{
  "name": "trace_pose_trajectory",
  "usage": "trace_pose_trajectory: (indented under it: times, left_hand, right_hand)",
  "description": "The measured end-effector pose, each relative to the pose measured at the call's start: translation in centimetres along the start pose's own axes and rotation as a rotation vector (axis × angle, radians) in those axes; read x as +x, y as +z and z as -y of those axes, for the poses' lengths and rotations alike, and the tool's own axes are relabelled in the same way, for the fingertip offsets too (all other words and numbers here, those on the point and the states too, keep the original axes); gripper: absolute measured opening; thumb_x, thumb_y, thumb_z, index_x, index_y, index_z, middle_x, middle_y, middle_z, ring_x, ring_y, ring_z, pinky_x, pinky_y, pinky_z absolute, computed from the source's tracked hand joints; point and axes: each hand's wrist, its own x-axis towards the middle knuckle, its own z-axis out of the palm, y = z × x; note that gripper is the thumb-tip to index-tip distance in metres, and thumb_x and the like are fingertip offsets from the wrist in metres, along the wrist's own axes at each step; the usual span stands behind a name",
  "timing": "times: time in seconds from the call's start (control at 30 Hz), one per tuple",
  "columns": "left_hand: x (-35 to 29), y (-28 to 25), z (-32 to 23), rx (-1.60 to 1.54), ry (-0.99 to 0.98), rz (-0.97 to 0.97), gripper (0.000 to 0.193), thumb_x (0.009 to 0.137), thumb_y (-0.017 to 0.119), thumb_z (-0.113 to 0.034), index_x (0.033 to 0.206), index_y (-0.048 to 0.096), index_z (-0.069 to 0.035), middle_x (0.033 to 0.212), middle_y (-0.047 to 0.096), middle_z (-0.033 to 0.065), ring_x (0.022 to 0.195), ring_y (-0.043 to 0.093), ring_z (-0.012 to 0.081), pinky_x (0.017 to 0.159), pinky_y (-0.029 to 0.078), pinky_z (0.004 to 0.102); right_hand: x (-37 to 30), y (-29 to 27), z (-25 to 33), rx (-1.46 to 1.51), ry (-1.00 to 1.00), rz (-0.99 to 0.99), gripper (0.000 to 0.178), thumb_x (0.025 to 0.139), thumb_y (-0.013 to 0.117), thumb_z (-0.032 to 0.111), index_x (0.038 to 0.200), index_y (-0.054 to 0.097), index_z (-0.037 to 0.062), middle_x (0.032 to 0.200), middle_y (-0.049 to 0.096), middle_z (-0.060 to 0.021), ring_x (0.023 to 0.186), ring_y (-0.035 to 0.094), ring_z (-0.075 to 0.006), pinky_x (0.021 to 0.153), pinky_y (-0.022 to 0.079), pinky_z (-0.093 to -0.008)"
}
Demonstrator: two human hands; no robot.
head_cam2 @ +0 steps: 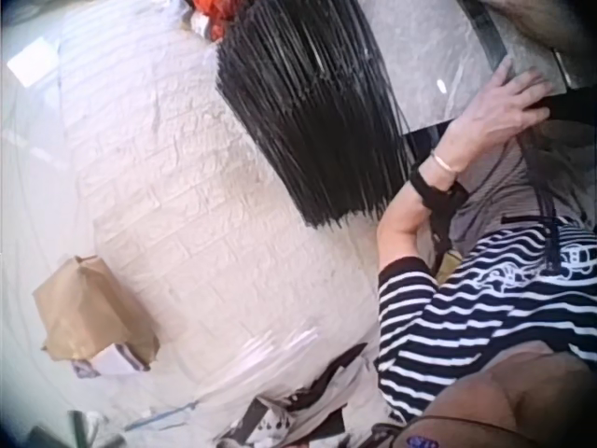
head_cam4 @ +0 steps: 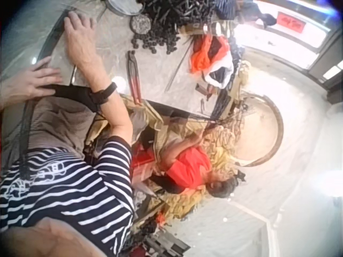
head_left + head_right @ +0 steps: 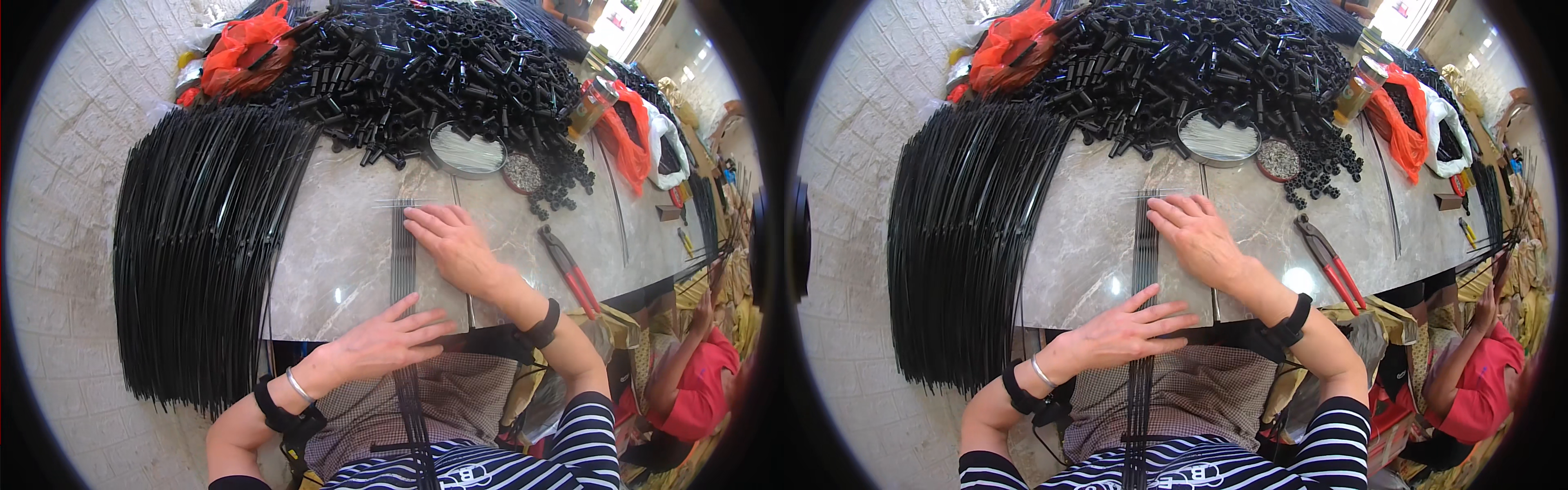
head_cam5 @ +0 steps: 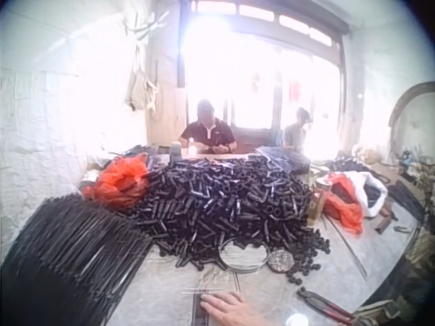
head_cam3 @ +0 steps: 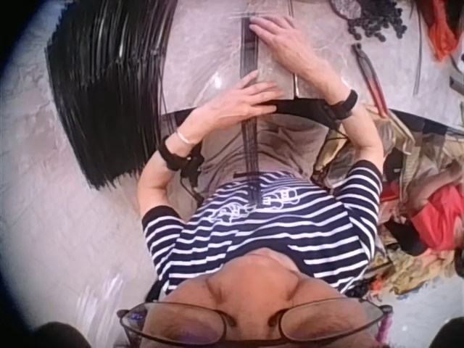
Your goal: Assemble umbrella rib segments and attach plastic tips or joints.
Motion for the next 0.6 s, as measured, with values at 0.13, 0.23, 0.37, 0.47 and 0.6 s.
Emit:
trace_pose_trajectory:
  times: [0.13,0.23,0.37,0.47,0.6]
  left_hand:
    - [0.2,0.2,-0.1,0.011,-0.001,-0.027,0.043,0.08,0.067,-0.015,0.124,0.064,-0.016,0.155,0.041,0.004,0.147,0.033,0.0228,0.122,0.026,0.0534]
    - [0.2,0.3,-0.1,0.027,0.008,-0.049,0.041,0.081,0.067,-0.015,0.122,0.065,-0.017,0.154,0.042,0.004,0.146,0.034,0.0227,0.121,0.027,0.0533]
    - [0.2,0.8,0.0,0.013,0.009,-0.06,0.042,0.082,0.064,-0.015,0.123,0.064,-0.017,0.156,0.04,0.0033,0.147,0.035,0.0231,0.121,0.027,0.0533]
    - [0.2,1.1,0.1,-0.013,0.004,-0.099,0.041,0.082,0.064,-0.016,0.122,0.065,-0.017,0.157,0.04,0.0036,0.147,0.034,0.0237,0.121,0.027,0.0535]
    - [0.0,1.4,0.5,-0.003,0.023,-0.094,0.041,0.081,0.064,-0.017,0.122,0.065,-0.015,0.157,0.039,0.0047,0.148,0.033,0.0243,0.122,0.026,0.054]
  right_hand:
    - [0.1,-0.4,0.4,0.062,0.031,-0.08,0.032,0.085,0.057,0.001,0.116,0.065,-0.0009,0.13,0.063,-0.012,0.123,0.055,-0.0323,0.103,0.043,-0.0451]
    - [0.9,-0.2,-1.1,0.199,0.152,-0.182,0.024,0.086,0.061,0.003,0.109,0.068,-0.0004,0.116,0.067,-0.0139,0.109,0.06,-0.0349,0.094,0.048,-0.0443]
    - [3.2,0.0,-4.0,0.224,0.196,-0.216,0.02,0.086,0.064,0.006,0.105,0.068,0.0011,0.103,0.067,-0.015,0.097,0.061,-0.0367,0.086,0.05,-0.0438]
    - [4.8,-1.1,-4.6,0.131,0.155,0.08,0.016,0.086,0.065,0.009,0.1,0.069,0.0029,0.099,0.066,-0.0137,0.095,0.062,-0.0351,0.084,0.05,-0.0432]
    - [6.0,-1.4,-4.8,0.086,0.151,0.197,0.01,0.087,0.065,0.012,0.092,0.069,0.0032,0.093,0.065,-0.0132,0.093,0.061,-0.0342,0.081,0.05,-0.043]
